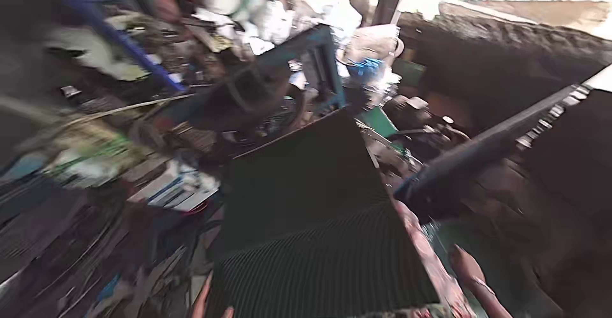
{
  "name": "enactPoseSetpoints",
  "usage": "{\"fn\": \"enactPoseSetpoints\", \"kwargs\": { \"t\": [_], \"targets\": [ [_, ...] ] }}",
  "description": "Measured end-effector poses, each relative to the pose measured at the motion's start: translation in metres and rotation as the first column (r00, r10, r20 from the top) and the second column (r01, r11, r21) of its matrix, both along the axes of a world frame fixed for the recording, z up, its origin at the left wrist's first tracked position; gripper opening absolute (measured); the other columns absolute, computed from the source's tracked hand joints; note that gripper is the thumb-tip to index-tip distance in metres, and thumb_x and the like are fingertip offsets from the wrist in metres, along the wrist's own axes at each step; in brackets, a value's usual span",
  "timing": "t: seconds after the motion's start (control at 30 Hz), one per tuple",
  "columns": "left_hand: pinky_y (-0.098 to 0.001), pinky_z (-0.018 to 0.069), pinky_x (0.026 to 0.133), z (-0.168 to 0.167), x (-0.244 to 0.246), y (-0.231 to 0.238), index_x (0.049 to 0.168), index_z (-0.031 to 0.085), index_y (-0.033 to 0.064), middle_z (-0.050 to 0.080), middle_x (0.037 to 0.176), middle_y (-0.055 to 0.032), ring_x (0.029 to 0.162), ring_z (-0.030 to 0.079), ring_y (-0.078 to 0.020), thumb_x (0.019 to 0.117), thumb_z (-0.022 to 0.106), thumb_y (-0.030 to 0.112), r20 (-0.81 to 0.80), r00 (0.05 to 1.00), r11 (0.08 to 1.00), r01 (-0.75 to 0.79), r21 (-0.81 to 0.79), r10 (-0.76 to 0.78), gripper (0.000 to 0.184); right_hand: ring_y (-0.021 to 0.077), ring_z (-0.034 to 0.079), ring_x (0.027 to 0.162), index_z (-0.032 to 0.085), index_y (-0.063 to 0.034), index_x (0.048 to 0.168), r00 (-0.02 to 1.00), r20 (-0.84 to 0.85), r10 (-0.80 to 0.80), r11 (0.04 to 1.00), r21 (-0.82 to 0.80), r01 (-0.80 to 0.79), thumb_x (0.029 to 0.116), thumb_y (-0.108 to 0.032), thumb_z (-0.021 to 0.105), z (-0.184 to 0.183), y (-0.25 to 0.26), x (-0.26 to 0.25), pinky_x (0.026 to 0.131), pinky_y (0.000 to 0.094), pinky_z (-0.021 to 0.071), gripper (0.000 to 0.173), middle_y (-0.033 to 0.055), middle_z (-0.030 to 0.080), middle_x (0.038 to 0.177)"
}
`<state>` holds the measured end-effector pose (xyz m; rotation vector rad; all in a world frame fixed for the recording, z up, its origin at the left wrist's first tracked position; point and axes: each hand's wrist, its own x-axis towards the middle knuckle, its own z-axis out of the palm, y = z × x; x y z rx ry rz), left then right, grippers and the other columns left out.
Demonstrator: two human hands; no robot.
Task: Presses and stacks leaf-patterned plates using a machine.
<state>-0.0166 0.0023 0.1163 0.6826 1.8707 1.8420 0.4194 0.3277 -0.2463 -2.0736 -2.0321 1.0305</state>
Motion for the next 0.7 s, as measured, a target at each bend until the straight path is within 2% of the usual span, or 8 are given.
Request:
{"fn": "enactPoseSetpoints", "kwargs": {
  "t": [0.07,0.13,0.2,0.27,0.4,0.5,0.6,0.7],
  "targets": [
    [-0.0231,0.0590,0.079,0.017,-0.011,0.032,0.161,0.024,0.0097,0.047,0.150,-0.0059,0.108,0.064,-0.0017,0.0939,0.054,0.006,0.056,0.992,0.993,-0.106,-0.055,0.109,0.073,0.0500,0.066,0.112,0.069,0.0048,0.122,0.997,-0.079,0.014,0.979,0.202,0.002,0.1008,-0.009,0.057,0.017,0.006,0.000,0.097,0.0675,0.0485,0.028,0.0312,0.068,0.119],
    [-0.0218,0.0564,0.060,0.023,-0.041,0.072,0.158,0.032,0.0122,0.060,0.134,-0.0059,0.081,0.067,-0.0051,0.0953,0.056,0.004,0.110,0.976,0.982,-0.186,-0.008,0.186,0.068,0.0499,0.066,0.113,0.070,0.0077,0.119,0.979,-0.199,0.039,0.937,0.348,0.034,0.0986,-0.004,0.056,0.041,0.005,-0.002,0.100,0.0657,0.0479,0.027,0.0316,0.069,0.118],
    [-0.0239,0.0545,0.060,0.026,-0.087,0.119,0.157,0.031,0.0096,0.059,0.131,-0.0120,0.078,0.065,-0.0097,0.0972,0.059,0.002,0.111,0.969,0.973,-0.227,0.050,0.220,0.067,0.0458,0.068,0.111,0.067,0.0103,0.120,0.944,-0.322,0.071,0.900,0.430,0.079,0.0985,-0.002,0.054,0.065,0.008,-0.009,0.102,0.0594,0.0503,0.028,0.0314,0.069,0.118],
    [-0.0290,0.0555,0.067,0.032,-0.143,0.167,0.159,0.026,0.0083,0.054,0.138,-0.0208,0.086,0.065,-0.0172,0.0975,0.062,0.002,0.084,0.971,0.973,-0.228,0.045,0.224,0.072,0.0438,0.069,0.107,0.064,0.0143,0.122,0.896,-0.432,0.099,0.878,0.462,0.126,0.0995,-0.003,0.051,0.099,0.009,-0.027,0.099,0.0541,0.0532,0.031,0.0337,0.067,0.118],
    [-0.0255,0.0464,0.060,0.037,-0.235,0.246,0.159,0.029,0.0069,0.059,0.110,-0.0183,0.070,0.054,-0.0130,0.0923,0.074,0.011,0.005,0.970,0.963,-0.241,-0.125,0.243,0.080,0.0385,0.071,0.095,0.064,0.0162,0.119,0.838,-0.490,0.242,0.792,0.598,0.121,0.0970,0.002,0.052,0.159,0.019,-0.056,0.088,0.0473,0.0588,0.029,0.0331,0.068,0.110],
    [-0.0231,0.0424,0.057,0.045,-0.255,0.267,0.156,0.032,0.0042,0.057,0.102,-0.0144,0.065,0.049,-0.0101,0.0917,0.075,0.012,-0.003,0.977,0.963,-0.210,-0.172,0.212,0.078,0.0326,0.072,0.093,0.068,0.0129,0.115,0.847,-0.441,0.298,0.679,0.721,0.136,0.0981,0.000,0.053,0.201,0.034,-0.077,0.087,0.0428,0.0598,0.026,0.0285,0.071,0.105],
    [-0.0235,0.0434,0.057,0.042,-0.259,0.262,0.157,0.032,0.0039,0.058,0.108,-0.0162,0.067,0.050,-0.0110,0.0910,0.075,0.009,0.003,0.978,0.967,-0.204,-0.153,0.207,0.079,0.0281,0.073,0.094,0.070,0.0093,0.111,0.848,-0.422,0.320,0.563,0.805,0.188,0.0995,-0.007,0.056,0.243,0.055,-0.101,0.085,0.0397,0.0608,0.025,0.0244,0.072,0.104],
    [-0.0227,0.0428,0.056,0.042,-0.255,0.252,0.157,0.032,0.0048,0.056,0.111,-0.0171,0.067,0.050,-0.0110,0.0904,0.076,0.009,-0.002,0.977,0.967,-0.211,-0.142,0.213,0.080,0.0356,0.071,0.096,0.070,0.0098,0.111,0.855,-0.410,0.317,0.480,0.847,0.229,0.1002,-0.009,0.053,0.282,0.083,-0.133,0.085,0.0487,0.0583,0.027,0.0273,0.070,0.106]
  ]
}}
